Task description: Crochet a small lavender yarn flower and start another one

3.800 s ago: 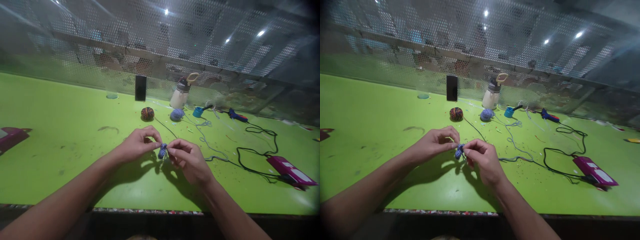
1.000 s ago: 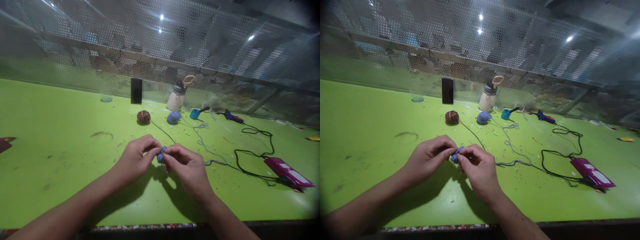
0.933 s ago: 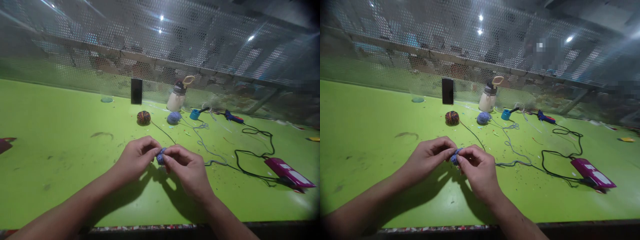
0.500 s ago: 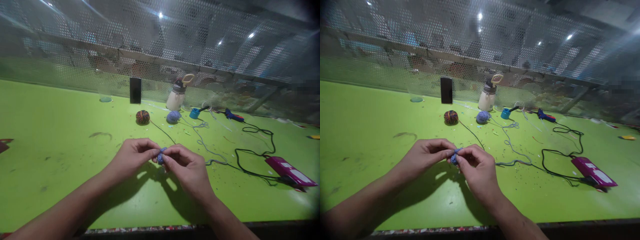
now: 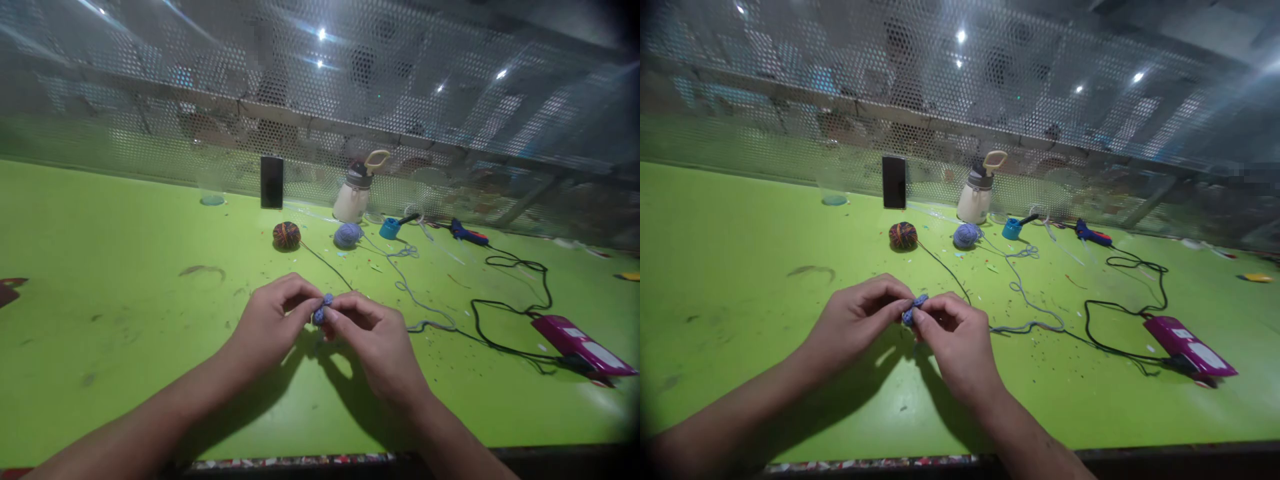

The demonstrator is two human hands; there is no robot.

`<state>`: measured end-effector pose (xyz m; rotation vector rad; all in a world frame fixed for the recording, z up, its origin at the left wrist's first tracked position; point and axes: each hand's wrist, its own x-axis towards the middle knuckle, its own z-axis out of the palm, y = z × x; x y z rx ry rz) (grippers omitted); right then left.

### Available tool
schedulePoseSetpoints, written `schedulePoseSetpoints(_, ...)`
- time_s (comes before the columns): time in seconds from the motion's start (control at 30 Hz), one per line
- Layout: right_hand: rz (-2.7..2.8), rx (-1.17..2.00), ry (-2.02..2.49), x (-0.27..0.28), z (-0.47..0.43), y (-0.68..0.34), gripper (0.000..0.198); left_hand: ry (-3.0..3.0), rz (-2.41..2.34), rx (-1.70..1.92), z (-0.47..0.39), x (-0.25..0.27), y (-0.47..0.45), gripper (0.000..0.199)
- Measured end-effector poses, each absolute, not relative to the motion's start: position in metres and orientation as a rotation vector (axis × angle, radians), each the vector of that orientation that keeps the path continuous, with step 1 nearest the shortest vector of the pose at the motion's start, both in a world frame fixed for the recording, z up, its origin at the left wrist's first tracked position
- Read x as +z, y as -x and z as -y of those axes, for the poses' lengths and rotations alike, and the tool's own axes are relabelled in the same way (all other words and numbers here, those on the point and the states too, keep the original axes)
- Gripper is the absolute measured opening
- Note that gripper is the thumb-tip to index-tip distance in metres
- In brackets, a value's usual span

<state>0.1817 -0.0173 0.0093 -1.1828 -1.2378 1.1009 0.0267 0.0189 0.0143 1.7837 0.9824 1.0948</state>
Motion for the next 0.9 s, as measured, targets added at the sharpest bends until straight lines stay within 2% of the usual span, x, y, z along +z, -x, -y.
schedulePoseSetpoints(0.23,1.119,1.221,1.207,0.007,0.017,-0.181,0.015,-2.069,-0.972,1.136,-0.018,0.013,-0.028,0.012)
schedulePoseSetpoints(0.4,1.142,1.220,1.224,0.006,0.017,-0.183,0.013,-1.844,-1.021,1.002,-0.018,0.019,-0.027,0.010)
schedulePoseSetpoints(0.57,1.186,1.272,1.075,0.008,0.018,-0.186,0.012,-1.471,-0.869,0.881,-0.019,0.025,-0.024,0.008)
schedulePoseSetpoints(0.77,1.283,1.227,0.956,0.010,0.019,-0.187,0.007,-1.673,-0.790,0.861,-0.019,0.031,-0.018,0.029)
schedulePoseSetpoints(0.9,1.340,1.181,0.972,0.011,0.020,-0.188,0.009,-1.675,-0.742,0.784,-0.021,0.033,-0.015,0.022)
